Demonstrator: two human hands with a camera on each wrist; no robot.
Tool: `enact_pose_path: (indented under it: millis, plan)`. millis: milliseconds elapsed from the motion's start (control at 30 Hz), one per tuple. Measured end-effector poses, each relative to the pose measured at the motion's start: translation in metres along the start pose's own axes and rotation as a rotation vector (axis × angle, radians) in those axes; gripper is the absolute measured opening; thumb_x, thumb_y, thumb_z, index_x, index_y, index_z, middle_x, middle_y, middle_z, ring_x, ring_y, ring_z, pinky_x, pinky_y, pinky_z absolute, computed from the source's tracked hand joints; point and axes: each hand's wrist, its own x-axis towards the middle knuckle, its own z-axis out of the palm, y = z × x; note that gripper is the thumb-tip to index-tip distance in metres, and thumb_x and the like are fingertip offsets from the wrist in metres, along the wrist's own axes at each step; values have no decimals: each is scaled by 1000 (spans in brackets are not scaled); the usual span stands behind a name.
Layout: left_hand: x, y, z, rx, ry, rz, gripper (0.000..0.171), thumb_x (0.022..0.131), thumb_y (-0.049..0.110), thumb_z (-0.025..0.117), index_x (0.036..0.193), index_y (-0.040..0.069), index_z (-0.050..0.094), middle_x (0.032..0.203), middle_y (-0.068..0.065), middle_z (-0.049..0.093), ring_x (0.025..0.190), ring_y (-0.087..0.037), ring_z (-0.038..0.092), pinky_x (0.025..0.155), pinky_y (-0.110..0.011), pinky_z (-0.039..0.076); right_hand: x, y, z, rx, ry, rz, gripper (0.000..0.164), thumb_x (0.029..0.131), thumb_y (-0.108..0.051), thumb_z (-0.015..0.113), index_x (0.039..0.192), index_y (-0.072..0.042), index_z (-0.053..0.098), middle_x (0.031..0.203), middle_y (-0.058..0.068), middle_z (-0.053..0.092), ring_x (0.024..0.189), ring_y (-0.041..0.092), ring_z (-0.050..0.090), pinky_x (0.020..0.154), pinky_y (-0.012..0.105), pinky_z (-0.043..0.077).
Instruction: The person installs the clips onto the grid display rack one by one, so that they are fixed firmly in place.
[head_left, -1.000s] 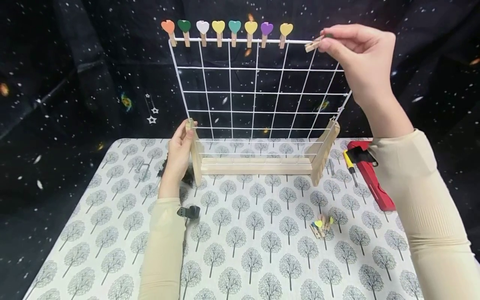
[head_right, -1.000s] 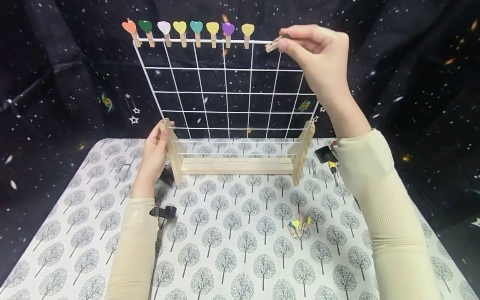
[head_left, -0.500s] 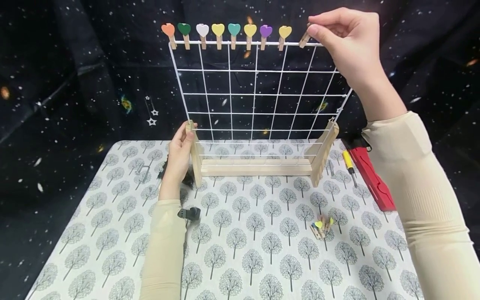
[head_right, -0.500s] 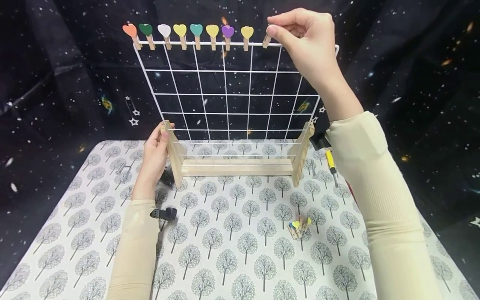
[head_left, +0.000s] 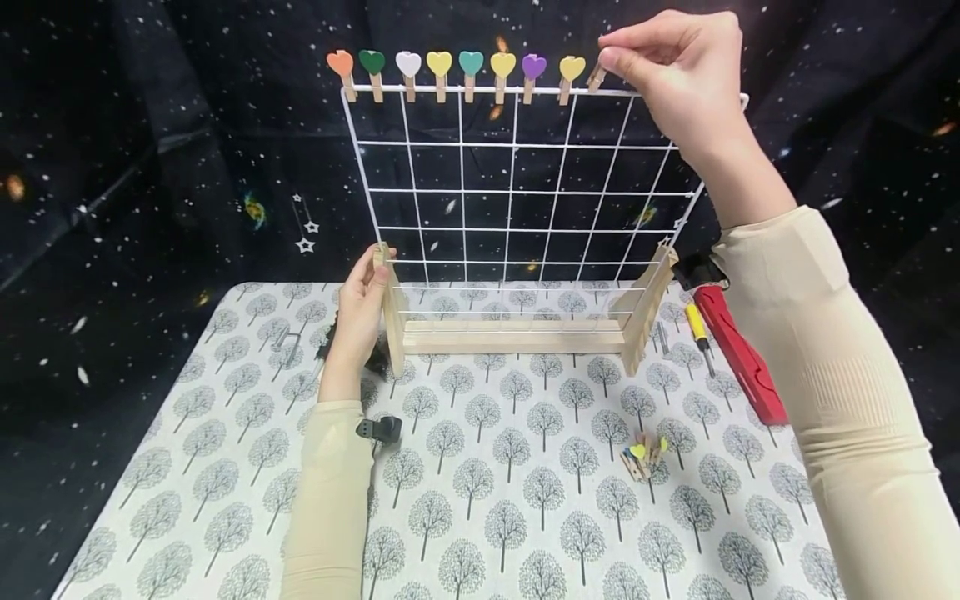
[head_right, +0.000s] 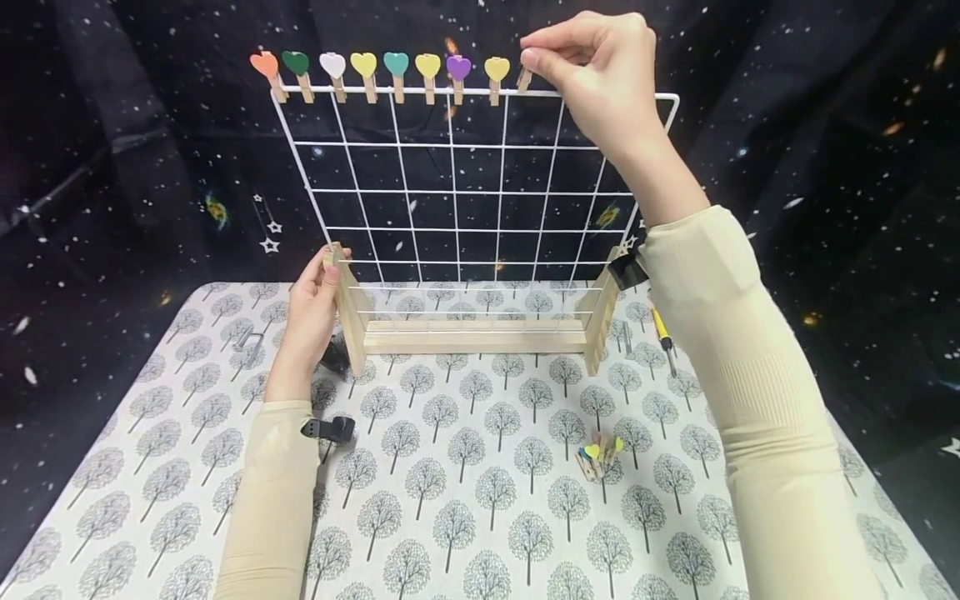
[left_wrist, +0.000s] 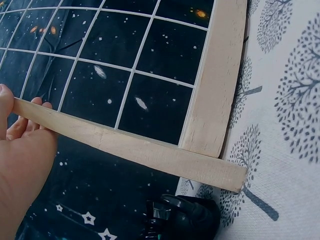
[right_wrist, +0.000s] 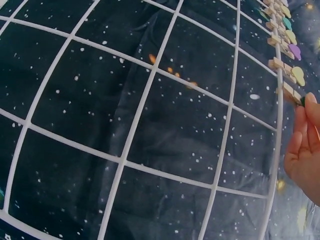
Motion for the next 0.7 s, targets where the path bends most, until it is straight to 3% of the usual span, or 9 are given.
enact_pose_path:
  millis: [200, 400, 500, 700]
  plan:
    - [0, 0, 0, -2, 1, -6, 48, 90, 28, 40, 135, 13, 30, 131, -7, 43, 123, -19, 35, 103, -29, 31, 4, 4, -1, -131, -34, -72, 22, 76, -23, 65, 91, -7, 70, 77, -13, 62, 62, 5, 50, 57, 15, 38]
    - [1, 0, 0, -14, -1, -4, 50, 91, 28, 40, 135, 9, 28, 132, -12, 40, 123, -17, 36, 103, -29, 30, 12, 8, -1, -266, -77, -103, 23, 77, -29, 64, 91, -12, 70, 82, -8, 66, 59, 2, 50, 49, 17, 33]
    - [1, 0, 0, -16, -1, 1, 51, 90, 28, 41, 135, 7, 28, 131, -12, 41, 123, -18, 36, 103, -30, 30, 14, 4, -2, -309, -124, -77, 24, 78, -31, 62, 93, -13, 70, 82, -7, 66, 58, 3, 50, 47, 19, 31]
    - [1, -2, 0, -12, 1, -8, 50, 90, 30, 41, 135, 12, 30, 130, -6, 44, 122, -18, 36, 103, -31, 30, 20, -2, -7, -281, -221, 61, 30, 77, -33, 62, 99, -13, 68, 70, -14, 59, 60, 7, 44, 47, 19, 31]
